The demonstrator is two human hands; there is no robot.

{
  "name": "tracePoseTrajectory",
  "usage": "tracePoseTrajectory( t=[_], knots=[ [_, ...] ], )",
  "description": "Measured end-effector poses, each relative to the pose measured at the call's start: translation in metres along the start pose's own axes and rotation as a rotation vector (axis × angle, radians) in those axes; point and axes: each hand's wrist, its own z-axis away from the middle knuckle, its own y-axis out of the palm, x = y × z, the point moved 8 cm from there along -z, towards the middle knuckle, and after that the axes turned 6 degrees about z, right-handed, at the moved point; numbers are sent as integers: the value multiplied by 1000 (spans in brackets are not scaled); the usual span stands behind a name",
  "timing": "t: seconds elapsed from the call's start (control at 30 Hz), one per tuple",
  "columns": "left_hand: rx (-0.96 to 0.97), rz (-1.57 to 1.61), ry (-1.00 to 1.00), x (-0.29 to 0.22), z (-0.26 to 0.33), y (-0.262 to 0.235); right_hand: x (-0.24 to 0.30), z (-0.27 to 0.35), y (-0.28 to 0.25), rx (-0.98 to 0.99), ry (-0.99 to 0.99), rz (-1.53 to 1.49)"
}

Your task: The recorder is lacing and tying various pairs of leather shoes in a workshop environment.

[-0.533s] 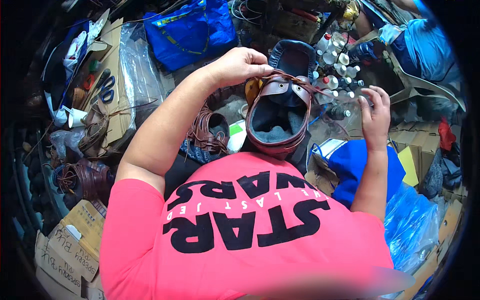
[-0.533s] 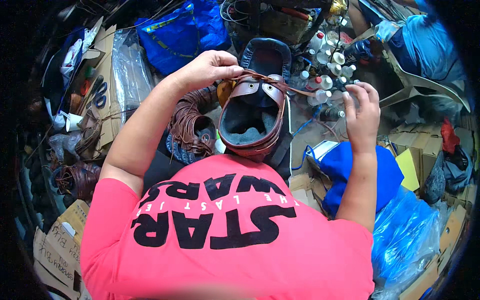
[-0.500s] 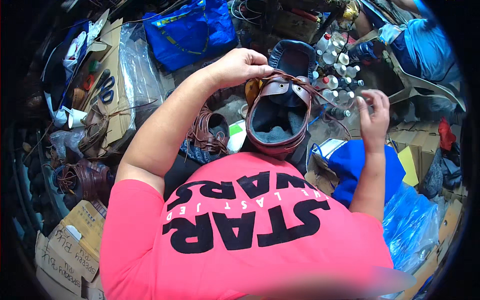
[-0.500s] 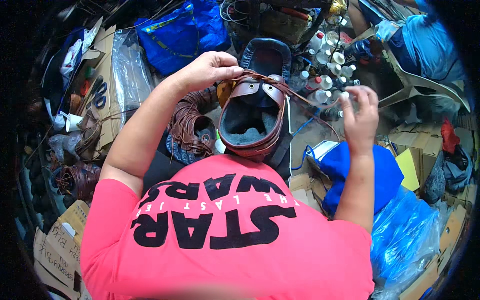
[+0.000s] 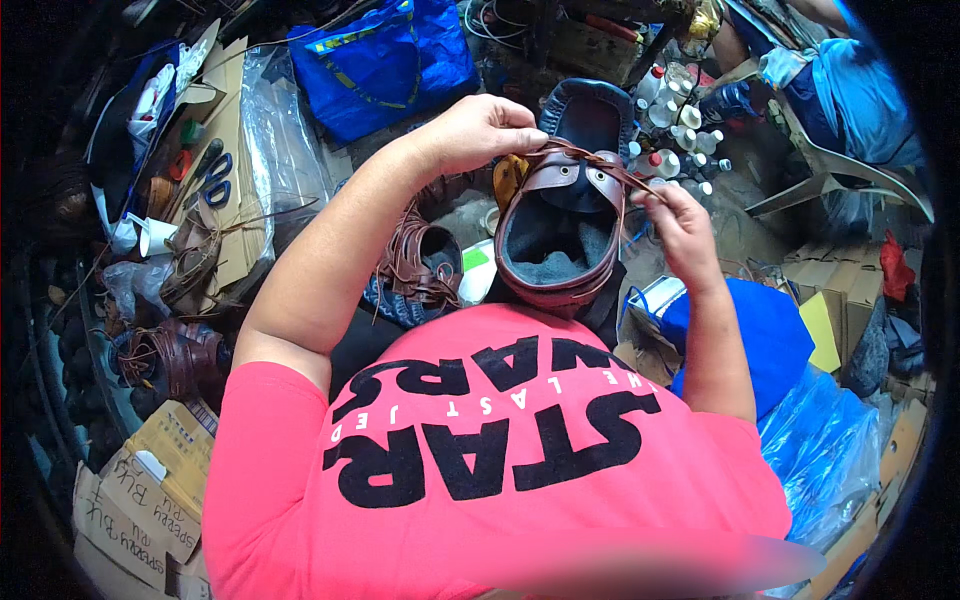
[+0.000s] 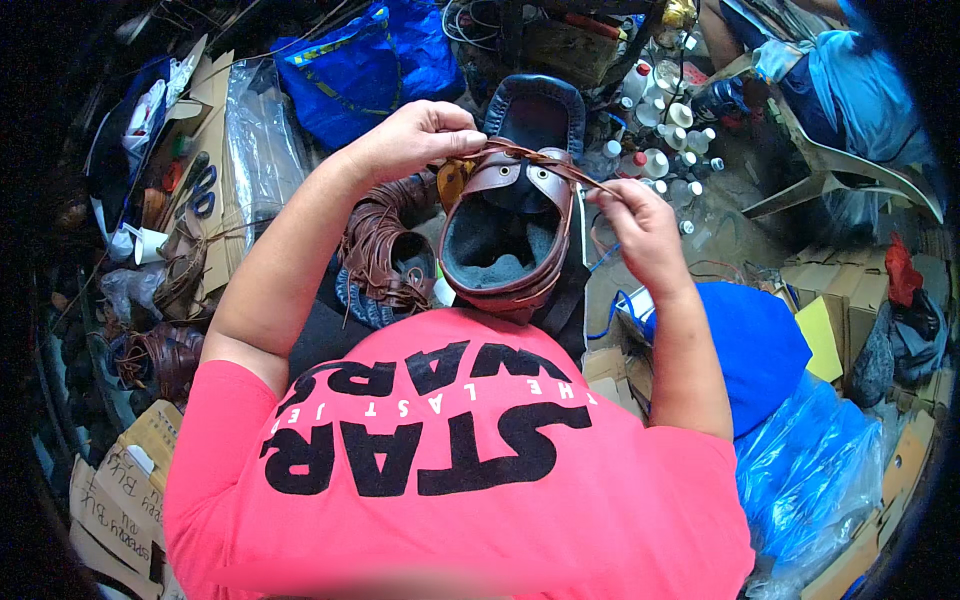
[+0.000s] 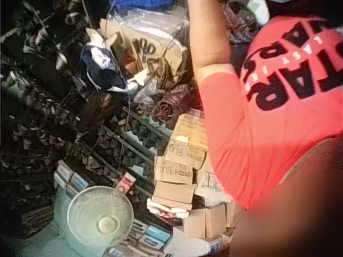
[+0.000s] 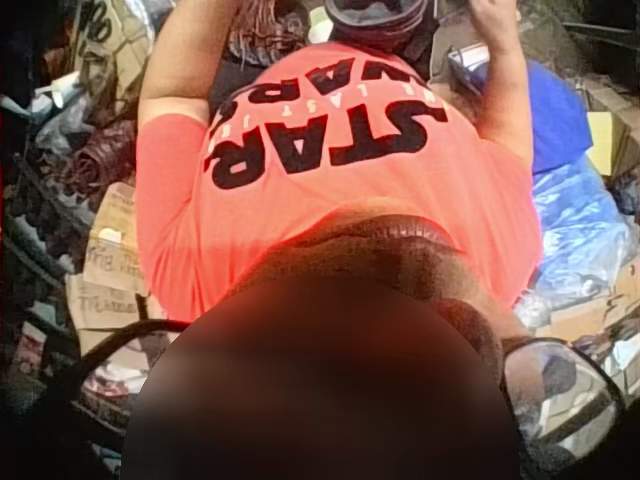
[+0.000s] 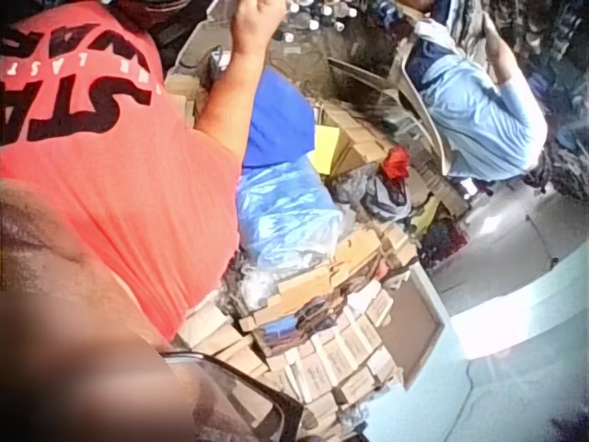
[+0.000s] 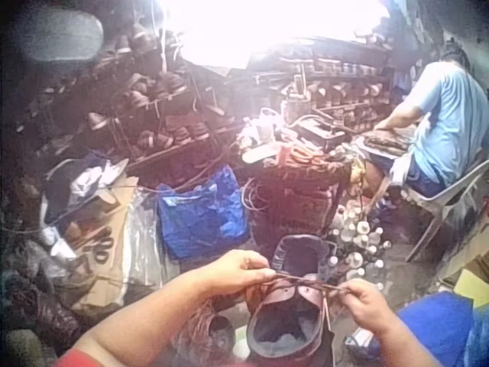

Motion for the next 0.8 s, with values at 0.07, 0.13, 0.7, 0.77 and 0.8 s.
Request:
tracePoseTrajectory(
  t=[0.07,0.13,0.7,0.77,0.8],
  knots=[
    [-20,-34,60,-5,-1,-3,6,4,-8,74,-45,-11],
    [-34,-139,174,-14,-1,-6,6,8,-14,180,-44,83],
    [9,-62,0,-8,-11,12,2,20,-22,-9,-197,55],
    [108,-21,-3,-10,-7,19,0,14,16,93,-138,-128],
    [90,-39,-25,-8,-6,17,-9,10,28,121,-20,-285]
  ],
)
